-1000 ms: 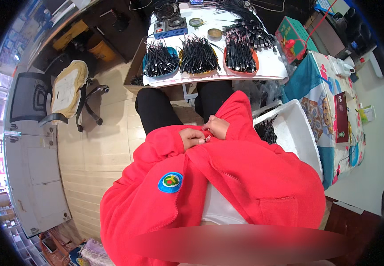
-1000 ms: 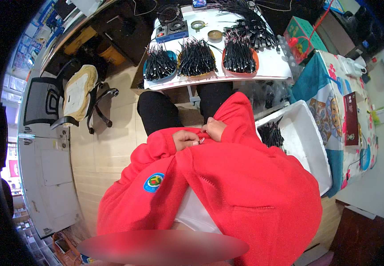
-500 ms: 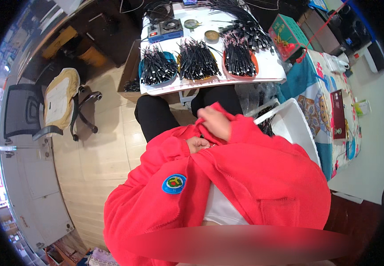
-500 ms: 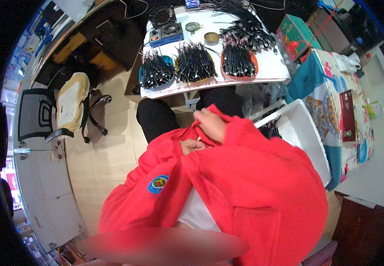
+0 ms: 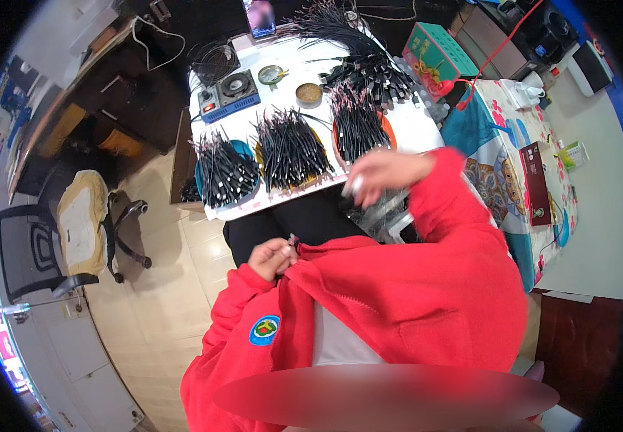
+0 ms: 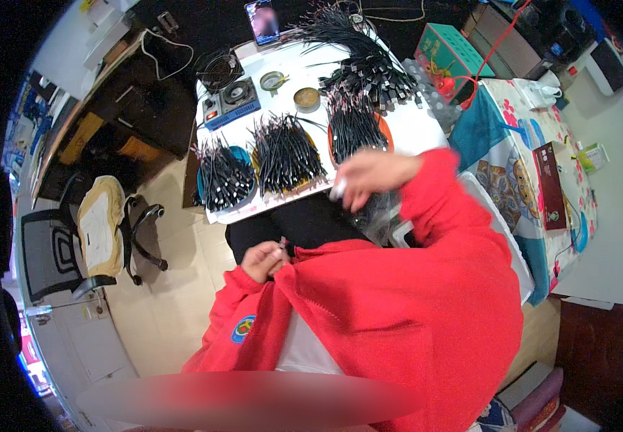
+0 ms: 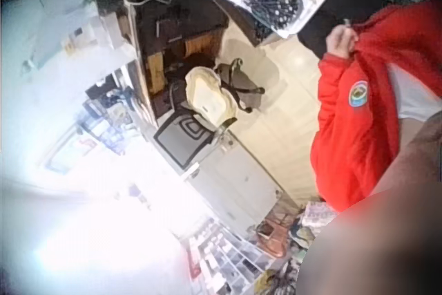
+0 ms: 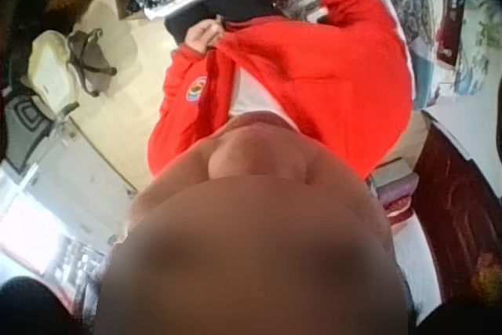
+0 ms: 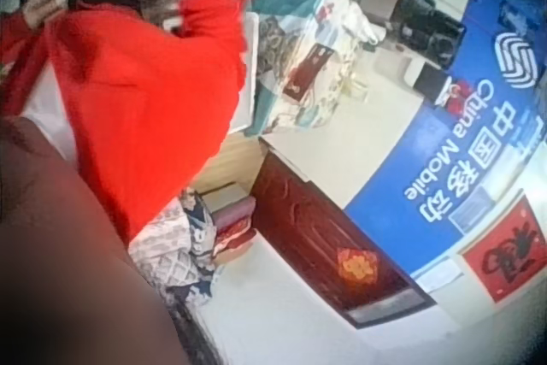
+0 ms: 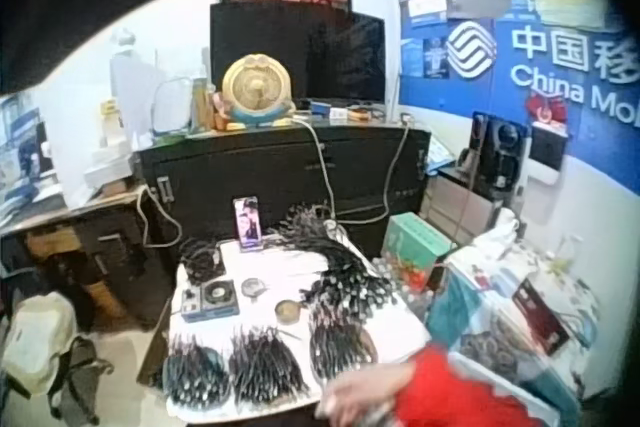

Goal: The person repeatedly picks black wires from trays on a table, attaches small white connectors to the wire ends, and places the finished units into a white bin. The process is continuous and repetitive throughout the clip.

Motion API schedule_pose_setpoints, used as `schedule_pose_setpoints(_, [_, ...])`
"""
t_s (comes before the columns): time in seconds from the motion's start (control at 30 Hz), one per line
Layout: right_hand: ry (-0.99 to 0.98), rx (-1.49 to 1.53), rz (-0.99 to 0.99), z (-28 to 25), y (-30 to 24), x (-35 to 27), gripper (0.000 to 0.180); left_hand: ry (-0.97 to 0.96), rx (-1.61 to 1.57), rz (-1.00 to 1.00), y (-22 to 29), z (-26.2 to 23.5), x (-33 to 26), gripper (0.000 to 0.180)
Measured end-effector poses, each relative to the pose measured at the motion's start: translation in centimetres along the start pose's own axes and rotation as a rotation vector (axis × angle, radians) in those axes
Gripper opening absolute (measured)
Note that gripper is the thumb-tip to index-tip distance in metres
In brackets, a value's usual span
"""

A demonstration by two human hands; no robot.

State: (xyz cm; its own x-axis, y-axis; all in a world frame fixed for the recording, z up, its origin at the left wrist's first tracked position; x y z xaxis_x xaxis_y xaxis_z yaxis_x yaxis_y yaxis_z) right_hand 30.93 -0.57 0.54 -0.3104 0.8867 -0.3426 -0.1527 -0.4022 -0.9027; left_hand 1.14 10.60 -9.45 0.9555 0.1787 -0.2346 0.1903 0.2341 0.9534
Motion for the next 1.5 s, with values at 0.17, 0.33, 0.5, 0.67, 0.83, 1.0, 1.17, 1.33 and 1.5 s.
schedule_pose_setpoints(0.17, [1.078, -0.376, -0.328, -22.6, -7.7, -3.4, 0.014, 0.212, -0.062, 0.227, 8.5, -3.1, 2.8, 0.018])
schedule_pose_setpoints(0.33, [1.426, -0.845, 0.118, -37.3, -8.7, 2.3, 0.031, 0.122, -0.068, 0.250, 12.2, -2.1, 5.9, 0.017])
schedule_pose_setpoints(0.5, [1.426, -1.188, 0.230, -40.5, -8.1, 6.3, 0.037, 0.105, -0.080, 0.201, 12.2, -1.3, 7.1, 0.016])
schedule_pose_setpoints(0.67, [1.356, -0.562, 0.009, -37.3, -11.0, 4.1, 0.028, 0.184, -0.101, 0.232, 12.3, -2.1, 6.7, 0.018])
schedule_pose_setpoints(0.83, [0.771, 0.083, -0.692, -24.1, -19.5, 0.9, 0.017, 0.221, -0.200, 0.335, 13.5, -1.2, 6.1, 0.019])
schedule_pose_setpoints(1.0, [0.711, -0.359, -0.752, -4.2, -21.6, -2.1, 0.017, 0.250, -0.234, 0.473, 17.4, -0.1, 5.1, 0.018])
schedule_pose_setpoints(1.17, [0.368, -0.666, -0.659, 10.9, -11.7, 0.8, 0.017, 0.177, -0.349, 0.634, 20.4, 1.7, 3.6, 0.017])
schedule_pose_setpoints(1.33, [0.277, -0.804, -0.516, 16.2, 0.2, 8.5, 0.015, 0.307, -0.227, 0.693, 19.6, 1.5, 1.7, 0.018])
schedule_pose_setpoints(1.5, [0.020, -0.702, -0.338, 15.8, 4.5, 9.4, 0.023, 0.428, -0.093, 0.647, 15.8, 1.8, -0.4, 0.017])
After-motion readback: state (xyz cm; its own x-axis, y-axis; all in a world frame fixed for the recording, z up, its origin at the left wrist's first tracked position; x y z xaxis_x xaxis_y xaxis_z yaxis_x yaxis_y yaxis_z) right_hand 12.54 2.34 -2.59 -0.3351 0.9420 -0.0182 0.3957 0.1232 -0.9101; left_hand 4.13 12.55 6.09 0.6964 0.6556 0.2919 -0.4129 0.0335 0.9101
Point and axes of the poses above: each hand's wrist, its own x-axis towards the middle knuckle, its own z-axis out of the palm, y = z × x, the point moved 3 cm from there along x, towards the middle knuckle, and after that the axes turned 11 degrees about x, right-handed, at the moved point
